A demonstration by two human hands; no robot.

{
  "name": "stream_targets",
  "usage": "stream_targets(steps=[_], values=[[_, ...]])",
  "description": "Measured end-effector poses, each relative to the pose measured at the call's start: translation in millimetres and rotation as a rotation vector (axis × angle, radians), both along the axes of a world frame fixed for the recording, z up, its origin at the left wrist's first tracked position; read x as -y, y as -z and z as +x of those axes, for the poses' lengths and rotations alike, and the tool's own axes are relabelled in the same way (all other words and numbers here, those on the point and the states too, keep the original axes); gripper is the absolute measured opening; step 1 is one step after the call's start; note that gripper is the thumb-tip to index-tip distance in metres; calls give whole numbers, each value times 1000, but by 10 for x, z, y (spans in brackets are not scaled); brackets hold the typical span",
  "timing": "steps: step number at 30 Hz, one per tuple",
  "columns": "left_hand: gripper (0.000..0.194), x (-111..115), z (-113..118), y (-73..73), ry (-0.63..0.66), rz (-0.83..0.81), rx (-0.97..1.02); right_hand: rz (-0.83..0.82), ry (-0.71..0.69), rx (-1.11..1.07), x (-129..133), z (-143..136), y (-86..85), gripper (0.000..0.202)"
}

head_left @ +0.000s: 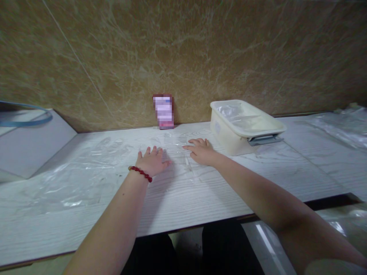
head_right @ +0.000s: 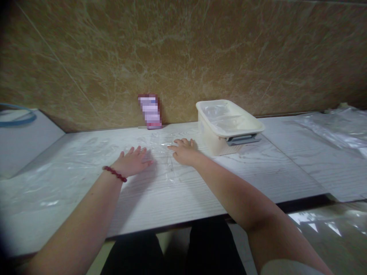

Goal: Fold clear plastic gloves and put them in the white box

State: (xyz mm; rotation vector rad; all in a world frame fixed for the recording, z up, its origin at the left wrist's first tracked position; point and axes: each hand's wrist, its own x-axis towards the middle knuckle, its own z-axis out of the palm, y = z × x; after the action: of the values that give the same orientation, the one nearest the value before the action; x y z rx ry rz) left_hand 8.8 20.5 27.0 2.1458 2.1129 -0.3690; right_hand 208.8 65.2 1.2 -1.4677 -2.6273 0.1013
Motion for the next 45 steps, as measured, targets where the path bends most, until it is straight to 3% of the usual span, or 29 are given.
stream_targets(steps=[10,18,28,30,33,36,38,42,45], values=[[65,99,174,39,159,35,27,-42,-21,-44,-85,-11,53,52],[90,175,291,2,230,-60,69,-9,59,-47,-107,-32,47,52],[105,197,271,-8,264,-96,114,-69,14,-12,-87,-16,47,45],[101,154,200,-31,257,-65,135,-70,18,-5,-85,-18,36,46],[81,27,-63,-118,175,85,180,-59,32,-16,-82,-14,12,46],[60,-116,-451,-233,-14,275,174,-42,63,-50,-81,-8,-4,45],[49,-184,-686,-277,-167,308,207,-29,89,-81,-84,-8,-4,44],[40,-248,-927,-214,-309,327,276,8,137,-150,-106,-14,13,41],[38,-278,-941,-93,-311,357,266,14,168,-179,-125,-15,16,39]])
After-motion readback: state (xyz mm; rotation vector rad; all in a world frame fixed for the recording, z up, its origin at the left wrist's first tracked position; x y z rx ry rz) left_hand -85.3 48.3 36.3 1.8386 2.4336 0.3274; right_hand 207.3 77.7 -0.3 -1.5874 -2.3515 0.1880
